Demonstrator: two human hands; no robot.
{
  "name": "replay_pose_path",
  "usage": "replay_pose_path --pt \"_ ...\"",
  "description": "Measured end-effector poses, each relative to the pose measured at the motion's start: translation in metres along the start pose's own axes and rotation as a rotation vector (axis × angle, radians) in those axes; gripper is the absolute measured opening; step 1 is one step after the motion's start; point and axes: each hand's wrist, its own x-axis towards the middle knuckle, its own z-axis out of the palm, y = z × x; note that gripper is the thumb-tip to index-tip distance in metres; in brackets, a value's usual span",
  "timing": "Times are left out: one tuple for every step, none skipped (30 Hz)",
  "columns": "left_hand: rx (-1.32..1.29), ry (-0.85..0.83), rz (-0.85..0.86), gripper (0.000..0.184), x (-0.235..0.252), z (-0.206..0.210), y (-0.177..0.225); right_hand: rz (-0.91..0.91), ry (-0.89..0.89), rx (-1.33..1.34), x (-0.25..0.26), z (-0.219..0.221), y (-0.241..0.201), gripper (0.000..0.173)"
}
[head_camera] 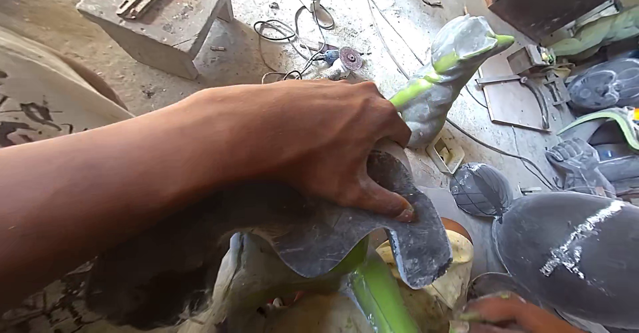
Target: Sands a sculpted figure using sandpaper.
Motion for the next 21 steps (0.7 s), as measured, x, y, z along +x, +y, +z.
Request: replay_pose_path --pt "-0.007 0.015 0.011 0.068 -0.001 0.001 -0.001 -0.013 0.012 0.014 0.002 -0.001 0.006 0.035" --pt "-0.018 0.03 0.029 0.065 -0.002 0.003 -0.002 -0.027 0.024 0.024 0.005 0.0 0.01 0.035" --pt "-0.038 0.044 0.054 0.062 -0.002 0.004 -0.004 -0.039 0.033 0.032 0.008 0.002 0.014 0.034" --pt "-0.068 0.042 0.08 0.058 -0.003 0.005 -0.005 -0.052 0.038 0.036 0.012 0.006 0.016 0.034" --pt "-0.077 0.035 0.086 0.057 -0.003 0.005 -0.005 -0.065 0.037 0.029 0.015 0.009 0.019 0.034" --pt "-0.064 0.027 0.071 0.058 -0.003 0.005 -0.003 -0.077 0.034 0.015 0.019 0.013 0.021 0.034" --pt "-0.031 0.027 0.045 0.06 -0.003 0.004 -0.001 -0.091 0.033 0.003 0.022 0.015 0.022 0.034" --pt "-0.012 0.02 0.032 0.062 -0.003 0.003 0.0 -0.103 0.036 -0.002 0.024 0.016 0.023 0.034" --pt "-0.007 0.021 0.032 0.063 -0.003 0.003 0.0 -0.113 0.041 0.001 0.025 0.016 0.023 0.034" --pt "-0.005 0.019 0.037 0.063 -0.004 0.002 0.0 -0.119 0.047 0.009 0.025 0.016 0.023 0.034" --pt "-0.006 0.024 0.047 0.063 -0.004 0.003 -0.001 -0.125 0.053 0.018 0.025 0.015 0.023 0.034" --pt "-0.009 0.036 0.06 0.061 -0.005 0.003 -0.002 -0.129 0.06 0.026 0.025 0.014 0.023 0.034" --pt "-0.014 0.046 0.07 0.06 -0.005 0.003 -0.003 -0.13 0.064 0.03 0.023 0.013 0.023 0.034" --pt "-0.015 0.055 0.073 0.06 -0.005 0.004 -0.004 -0.13 0.068 0.033 0.023 0.012 0.022 0.034" --pt "-0.016 0.055 0.073 0.06 -0.004 0.004 -0.005 -0.128 0.071 0.035 0.022 0.011 0.021 0.033" --pt "-0.02 0.048 0.068 0.061 -0.002 0.004 -0.006 -0.125 0.069 0.033 0.022 0.01 0.02 0.032" --pt "-0.019 0.041 0.061 0.062 0.0 0.004 -0.006 -0.118 0.064 0.02 0.021 0.008 0.017 0.031" --pt "-0.018 0.03 0.05 0.064 0.003 0.004 -0.006 -0.109 0.06 -0.01 0.021 0.006 0.014 0.032" --pt "-0.022 0.024 0.043 0.065 0.006 0.003 -0.007 -0.093 0.053 -0.053 0.02 0.003 0.009 0.032" --pt "-0.028 0.014 0.041 0.066 0.01 0.003 -0.008 -0.075 0.037 -0.103 0.02 -0.001 0.004 0.033" --pt "-0.032 0.006 0.043 0.065 0.015 0.003 -0.008 -0.057 0.015 -0.15 0.019 -0.005 -0.001 0.035"
